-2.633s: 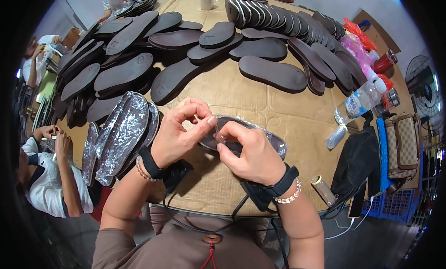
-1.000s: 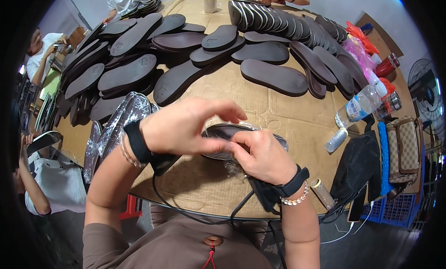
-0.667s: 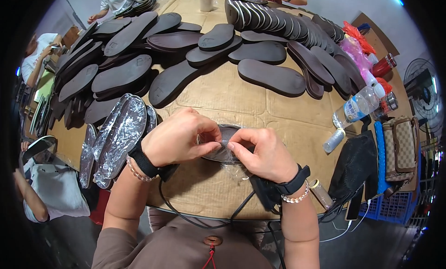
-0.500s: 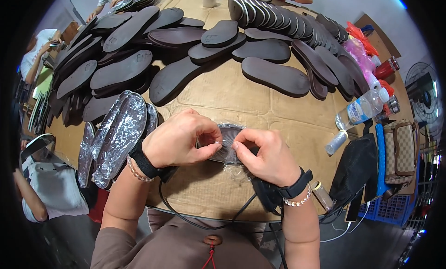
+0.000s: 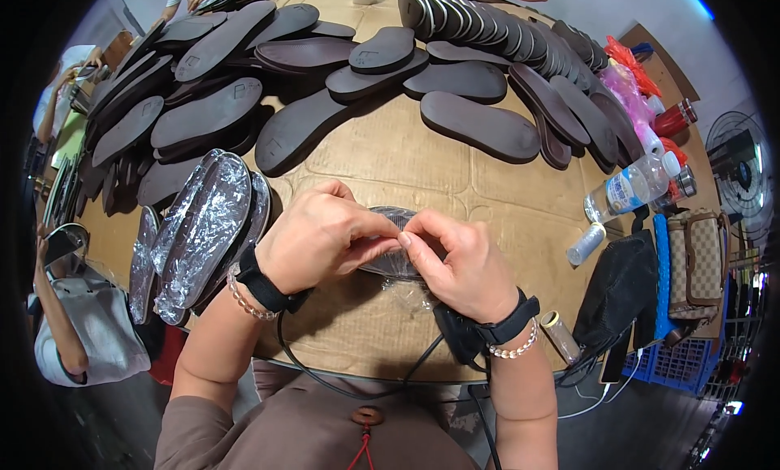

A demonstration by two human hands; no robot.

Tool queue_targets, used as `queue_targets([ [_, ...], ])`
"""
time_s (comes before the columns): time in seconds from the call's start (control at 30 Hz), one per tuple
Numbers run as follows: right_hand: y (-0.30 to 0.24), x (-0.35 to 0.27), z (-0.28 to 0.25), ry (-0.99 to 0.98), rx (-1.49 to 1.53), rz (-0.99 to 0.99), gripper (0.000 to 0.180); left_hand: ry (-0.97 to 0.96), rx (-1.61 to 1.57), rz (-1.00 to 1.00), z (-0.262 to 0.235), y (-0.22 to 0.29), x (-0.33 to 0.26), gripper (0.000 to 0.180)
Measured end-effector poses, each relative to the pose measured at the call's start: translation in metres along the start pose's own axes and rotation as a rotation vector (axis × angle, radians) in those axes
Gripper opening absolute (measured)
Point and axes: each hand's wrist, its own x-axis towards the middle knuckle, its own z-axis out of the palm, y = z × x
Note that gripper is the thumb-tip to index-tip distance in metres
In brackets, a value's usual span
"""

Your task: Applying protective plastic film to the underside of shoe soles at a work table in a factory.

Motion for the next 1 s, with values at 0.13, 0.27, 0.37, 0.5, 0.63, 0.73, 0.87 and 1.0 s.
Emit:
queue_targets([
  [0.13,-0.007,-0.001,-0.003,0.067,-0.043,-0.035,0.022,0.041,-0.021,0.032,0.0,-0.005,0.0,0.013],
  [0.27,-0.03,-0.006,-0.022,-0.142,-0.269,-0.255,0.039,0.075,-0.044,0.026,0.002,-0.005,-0.002,0.014],
  [0.37,-0.036,-0.014,-0.011,-0.213,-0.444,-0.343,0.046,0.042,-0.035,0.004,0.01,-0.011,-0.001,0.018],
  [0.5,-0.041,-0.016,0.015,-0.206,-0.631,-0.38,0.05,0.056,-0.027,0.033,0.012,-0.013,-0.001,0.019],
  [0.63,-0.041,-0.016,0.021,-0.108,-0.683,-0.306,0.042,0.043,-0.018,0.012,0.007,-0.01,-0.002,0.019],
  [0.73,-0.034,-0.015,0.023,-0.046,-0.66,-0.306,0.031,0.06,-0.012,0.01,0.014,-0.012,-0.002,0.019],
  [0.87,-0.024,-0.012,0.019,-0.062,-0.513,-0.348,0.02,0.135,-0.065,0.054,0.014,-0.012,-0.001,0.019],
  [1.0,-0.028,-0.011,0.009,-0.095,-0.345,-0.308,0.018,0.124,-0.142,0.071,0.013,-0.011,-0.001,0.02],
])
